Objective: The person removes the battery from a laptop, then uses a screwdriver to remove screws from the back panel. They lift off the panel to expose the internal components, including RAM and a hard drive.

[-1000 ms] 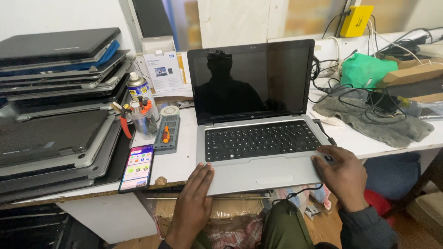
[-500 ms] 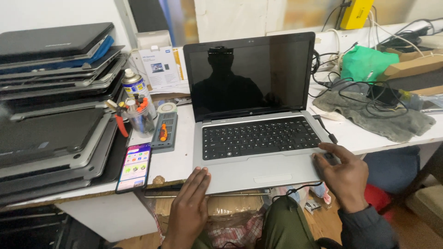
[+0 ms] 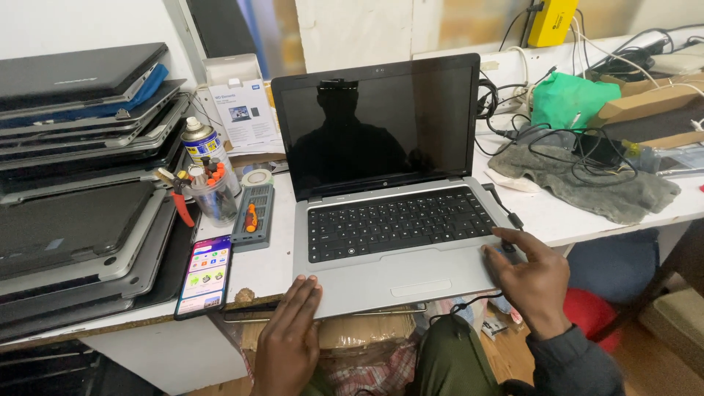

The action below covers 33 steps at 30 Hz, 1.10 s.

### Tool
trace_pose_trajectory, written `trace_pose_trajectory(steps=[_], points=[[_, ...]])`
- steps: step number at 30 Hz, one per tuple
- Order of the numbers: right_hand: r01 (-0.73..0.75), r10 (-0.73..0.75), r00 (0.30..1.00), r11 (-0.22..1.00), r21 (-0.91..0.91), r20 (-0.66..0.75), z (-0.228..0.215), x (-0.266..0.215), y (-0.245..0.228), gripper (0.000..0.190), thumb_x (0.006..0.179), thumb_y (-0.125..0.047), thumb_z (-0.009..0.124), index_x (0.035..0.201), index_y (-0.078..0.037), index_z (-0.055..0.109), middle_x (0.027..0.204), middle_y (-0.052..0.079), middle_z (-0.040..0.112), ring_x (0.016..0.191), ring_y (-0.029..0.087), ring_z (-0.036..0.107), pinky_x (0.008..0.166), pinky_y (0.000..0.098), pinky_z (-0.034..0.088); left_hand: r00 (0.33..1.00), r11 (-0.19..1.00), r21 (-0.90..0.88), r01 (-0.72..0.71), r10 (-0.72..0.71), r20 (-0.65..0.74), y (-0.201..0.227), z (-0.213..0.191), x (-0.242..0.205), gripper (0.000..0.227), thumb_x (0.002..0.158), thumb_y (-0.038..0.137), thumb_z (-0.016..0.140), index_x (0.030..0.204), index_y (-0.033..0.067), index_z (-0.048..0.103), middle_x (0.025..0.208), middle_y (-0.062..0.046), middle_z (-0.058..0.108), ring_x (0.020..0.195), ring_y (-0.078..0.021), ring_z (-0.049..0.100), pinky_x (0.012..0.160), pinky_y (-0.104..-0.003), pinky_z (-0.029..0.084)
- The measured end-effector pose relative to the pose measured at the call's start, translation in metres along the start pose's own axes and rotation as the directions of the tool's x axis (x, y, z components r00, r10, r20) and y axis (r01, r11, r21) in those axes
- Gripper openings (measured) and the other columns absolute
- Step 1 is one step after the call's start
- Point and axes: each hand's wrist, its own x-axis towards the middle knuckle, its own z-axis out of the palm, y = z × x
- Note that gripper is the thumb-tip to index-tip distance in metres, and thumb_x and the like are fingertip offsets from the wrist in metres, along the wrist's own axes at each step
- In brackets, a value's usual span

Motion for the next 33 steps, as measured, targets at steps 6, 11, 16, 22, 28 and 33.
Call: trace_pose_trajectory(steps=[6,11,16,22,28,33], points=[[-0.246,0.237,0.952,0.969,0.025,0.195,-0.016,0.008,-0.027,0.031,0.081,-0.021,0.087,0.111,-0.020,0.082,0.094,-0.001,0.077,0.075,0.008,0.059,0.072,0.0249,0.045,0.998,0.999,-0.020,-0.051,0.050,-0.035,-0.001,-0.007,0.004,0.052,0.087,-0.006,0.051,0.137,0.0016,0.062,0.146,-0.011,0.062,0.141,-0.0313,0.055,0.115,-0.041,0.046],[-0.145,0.206,0.854,0.976,-0.163,0.478,-0.011,0.043,-0.038,0.048,0.078,-0.035,0.082,0.124,-0.025,0.076,0.117,-0.001,0.079,0.091,0.021,0.072,0.087,0.0344,0.050,0.995,0.993,-0.086,0.080,-0.074,0.070,0.001,-0.020,0.012,0.052,0.082,0.004,0.066,0.134,0.0025,0.064,0.144,-0.011,0.064,0.139,-0.0314,0.054,0.114,-0.045,0.045],[-0.097,0.115,0.797,0.993,-0.063,0.592,0.013,0.063,-0.056,0.049,0.079,-0.033,0.081,0.125,-0.020,0.075,0.131,-0.006,0.076,0.110,0.014,0.070,0.087,0.0319,0.051,0.947,0.992,0.025,0.120,-0.122,0.298,0.010,-0.030,0.045,0.061,0.087,0.038,0.080,0.134,0.0030,0.064,0.136,-0.019,0.064,0.127,-0.0379,0.055,0.112,-0.053,0.040],[-0.049,0.030,0.846,0.999,0.022,0.532,0.016,0.059,-0.045,0.043,0.081,-0.029,0.079,0.122,-0.017,0.078,0.125,-0.001,0.078,0.112,0.014,0.070,0.085,0.0303,0.052,0.928,0.990,-0.101,0.098,-0.054,0.369,0.014,0.003,0.060,0.068,0.098,0.050,0.061,0.145,0.0024,0.055,0.158,-0.019,0.045,0.146,-0.0384,0.038,0.117,-0.054,0.031],[-0.129,0.065,0.865,0.987,0.095,0.498,0.014,0.052,-0.044,0.041,0.084,-0.025,0.077,0.123,-0.013,0.076,0.119,0.000,0.080,0.111,0.012,0.072,0.084,0.0294,0.058,0.951,0.999,0.024,0.029,-0.035,0.307,0.022,0.002,0.056,0.063,0.105,0.051,0.045,0.147,0.0044,0.054,0.158,-0.017,0.046,0.147,-0.0364,0.038,0.119,-0.054,0.026],[0.007,-0.028,0.877,0.999,0.046,0.480,0.016,0.050,-0.038,0.037,0.085,-0.027,0.077,0.120,-0.016,0.077,0.119,-0.002,0.080,0.107,0.013,0.073,0.072,0.0302,0.058,0.949,0.998,0.057,0.008,-0.026,0.314,0.025,-0.001,0.057,0.064,0.107,0.051,0.040,0.147,0.0026,0.053,0.156,-0.020,0.047,0.146,-0.0375,0.040,0.118,-0.055,0.027]])
